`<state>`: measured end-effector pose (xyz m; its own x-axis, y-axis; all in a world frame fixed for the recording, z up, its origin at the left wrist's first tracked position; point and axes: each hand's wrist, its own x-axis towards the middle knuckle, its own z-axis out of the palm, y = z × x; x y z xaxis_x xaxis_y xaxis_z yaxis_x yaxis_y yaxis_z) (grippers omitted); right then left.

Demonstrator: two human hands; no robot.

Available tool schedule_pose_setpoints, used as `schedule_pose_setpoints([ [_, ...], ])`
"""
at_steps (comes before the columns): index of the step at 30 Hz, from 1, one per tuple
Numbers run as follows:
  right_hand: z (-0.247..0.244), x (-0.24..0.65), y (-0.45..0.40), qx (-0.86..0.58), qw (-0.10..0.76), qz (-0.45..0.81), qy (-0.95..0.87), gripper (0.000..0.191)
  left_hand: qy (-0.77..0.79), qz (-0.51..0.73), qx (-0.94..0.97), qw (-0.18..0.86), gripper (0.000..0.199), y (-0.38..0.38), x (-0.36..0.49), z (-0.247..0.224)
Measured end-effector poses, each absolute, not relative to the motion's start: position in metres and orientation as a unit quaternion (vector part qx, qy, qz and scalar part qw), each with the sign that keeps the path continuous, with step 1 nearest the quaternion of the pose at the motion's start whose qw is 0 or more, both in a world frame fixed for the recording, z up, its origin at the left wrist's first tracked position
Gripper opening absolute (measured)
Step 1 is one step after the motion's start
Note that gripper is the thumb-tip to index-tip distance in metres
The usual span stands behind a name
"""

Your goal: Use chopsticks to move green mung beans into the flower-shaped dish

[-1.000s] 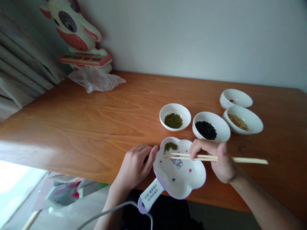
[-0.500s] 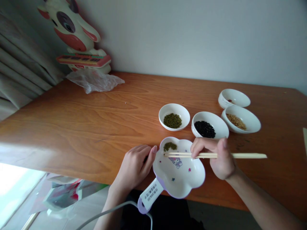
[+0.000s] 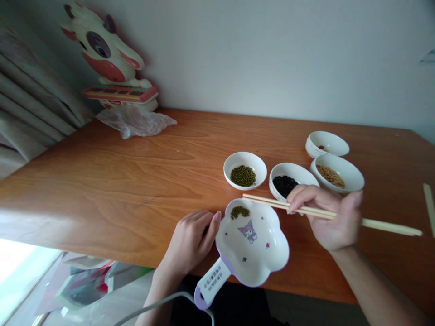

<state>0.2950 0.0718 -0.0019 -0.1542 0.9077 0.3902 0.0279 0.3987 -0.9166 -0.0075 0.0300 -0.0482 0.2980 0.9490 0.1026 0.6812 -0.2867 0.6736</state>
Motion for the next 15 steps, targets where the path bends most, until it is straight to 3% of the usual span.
schedule_pose_setpoints([
  [6, -0.016, 0.287, 0.063, -0.343, 0.411, 0.473, -0.7, 0.087, 0.535, 0.252, 0.76, 0.27, 0.045, 0.03, -0.009, -0.049],
  [15, -0.03, 0.286, 0.063, -0.365, 0.371, 0.477, -0.708, 0.09, 0.539, 0.254, 0.757, 0.268, 0.046, 0.03, -0.007, -0.048],
])
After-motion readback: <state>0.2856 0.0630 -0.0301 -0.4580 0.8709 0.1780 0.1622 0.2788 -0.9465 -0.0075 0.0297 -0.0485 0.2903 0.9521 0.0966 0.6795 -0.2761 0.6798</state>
